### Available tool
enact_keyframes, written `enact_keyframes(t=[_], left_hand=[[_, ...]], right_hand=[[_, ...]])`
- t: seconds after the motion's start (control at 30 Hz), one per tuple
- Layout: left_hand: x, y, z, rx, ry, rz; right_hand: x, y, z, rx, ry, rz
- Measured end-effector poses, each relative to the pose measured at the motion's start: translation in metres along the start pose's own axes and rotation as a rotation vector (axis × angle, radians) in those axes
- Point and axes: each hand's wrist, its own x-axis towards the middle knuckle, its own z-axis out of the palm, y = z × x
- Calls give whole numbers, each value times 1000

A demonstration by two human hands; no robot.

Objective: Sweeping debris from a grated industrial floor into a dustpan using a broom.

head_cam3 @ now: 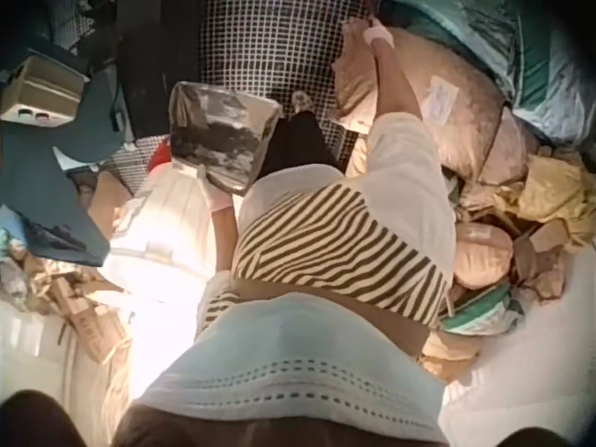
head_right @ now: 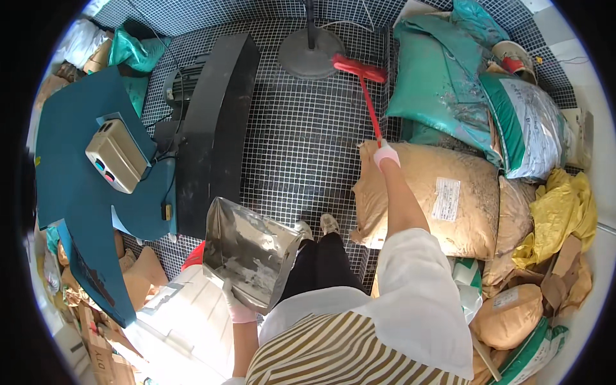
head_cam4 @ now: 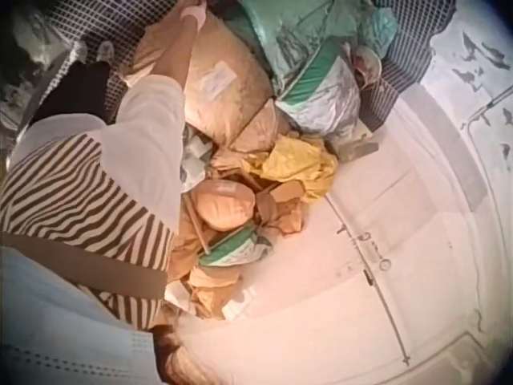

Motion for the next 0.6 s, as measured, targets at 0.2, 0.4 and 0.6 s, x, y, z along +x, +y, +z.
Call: enact_keyframes(t=[0.2,0.4,0.6], left_hand=[[-29,-7,-26,-18,30,12],[-42,0,-70,-38,-52,-9],[-54,7,-117,-94,-157,-97]], right_hand=[[-71,41,40,-140,-86,74],[-196,55,83,6,-298,133],[-338,101,121,84,-369,179]])
